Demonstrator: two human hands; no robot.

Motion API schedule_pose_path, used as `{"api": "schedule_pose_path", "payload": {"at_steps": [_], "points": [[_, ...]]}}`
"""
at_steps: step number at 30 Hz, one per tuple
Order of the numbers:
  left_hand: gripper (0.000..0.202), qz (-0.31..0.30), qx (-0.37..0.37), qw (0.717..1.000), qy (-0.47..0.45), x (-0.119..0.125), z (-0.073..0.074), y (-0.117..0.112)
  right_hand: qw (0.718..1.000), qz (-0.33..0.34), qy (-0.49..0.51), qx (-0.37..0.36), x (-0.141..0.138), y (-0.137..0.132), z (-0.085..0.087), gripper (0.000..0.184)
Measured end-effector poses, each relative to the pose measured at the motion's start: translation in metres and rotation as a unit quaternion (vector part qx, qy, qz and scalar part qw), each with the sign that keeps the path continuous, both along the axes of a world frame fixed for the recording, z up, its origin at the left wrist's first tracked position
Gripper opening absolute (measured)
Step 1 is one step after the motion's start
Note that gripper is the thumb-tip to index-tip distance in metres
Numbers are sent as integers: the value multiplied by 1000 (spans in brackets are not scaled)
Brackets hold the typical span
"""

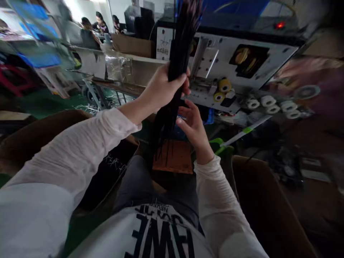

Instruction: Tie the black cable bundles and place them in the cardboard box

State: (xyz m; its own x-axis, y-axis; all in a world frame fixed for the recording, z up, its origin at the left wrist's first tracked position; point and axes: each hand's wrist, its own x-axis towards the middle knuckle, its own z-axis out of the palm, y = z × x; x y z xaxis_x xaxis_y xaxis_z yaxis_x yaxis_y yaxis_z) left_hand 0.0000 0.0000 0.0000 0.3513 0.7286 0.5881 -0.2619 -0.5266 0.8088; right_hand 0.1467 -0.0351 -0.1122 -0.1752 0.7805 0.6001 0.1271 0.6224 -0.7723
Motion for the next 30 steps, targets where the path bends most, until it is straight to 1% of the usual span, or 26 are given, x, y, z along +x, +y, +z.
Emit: {"api": "schedule_pose_path", "payload": {"at_steps": [3,6,8,10,12,13,15,18,20,21,22,24,27,29,30], "points": [[20,45,-6,999,-29,15,17,10,997,-53,0,52,-23,19,9,88],[23,95,-25,994,-52,30,29,14,984,-140,-3,111,-39,36,13,90],[24,127,-40,989,-58,41,34,16,972,-196,1,131,-45,46,10,89],[23,157,-50,985,-54,52,37,17,966,-230,23,117,-48,53,-1,88],[22,182,-51,981,-43,61,38,19,965,-244,57,79,-49,54,-22,83],[21,188,-51,980,-33,65,39,20,965,-245,74,54,-49,53,-36,78],[21,190,-45,981,-10,70,39,21,967,-235,99,-4,-48,47,-70,63],[21,189,-43,981,19,74,36,19,970,-183,123,-106,-42,33,-126,45],[20,188,-41,981,27,76,32,18,961,-150,147,-180,-38,23,-157,40],[19,185,-40,982,24,77,30,18,952,-144,164,-216,-36,19,-170,40],[17,180,-38,983,17,79,29,18,940,-143,185,-247,-34,16,-179,40],[17,160,-42,986,-2,83,27,19,921,-143,225,-286,-33,12,-191,40],[18,133,-84,987,-41,89,30,15,908,-139,245,-311,-36,7,-198,38],[16,140,-105,982,-66,89,33,5,900,-155,243,-328,-40,1,-200,36],[15,147,-105,981,-75,87,33,0,894,-171,250,-331,-42,-2,-201,35]]}}
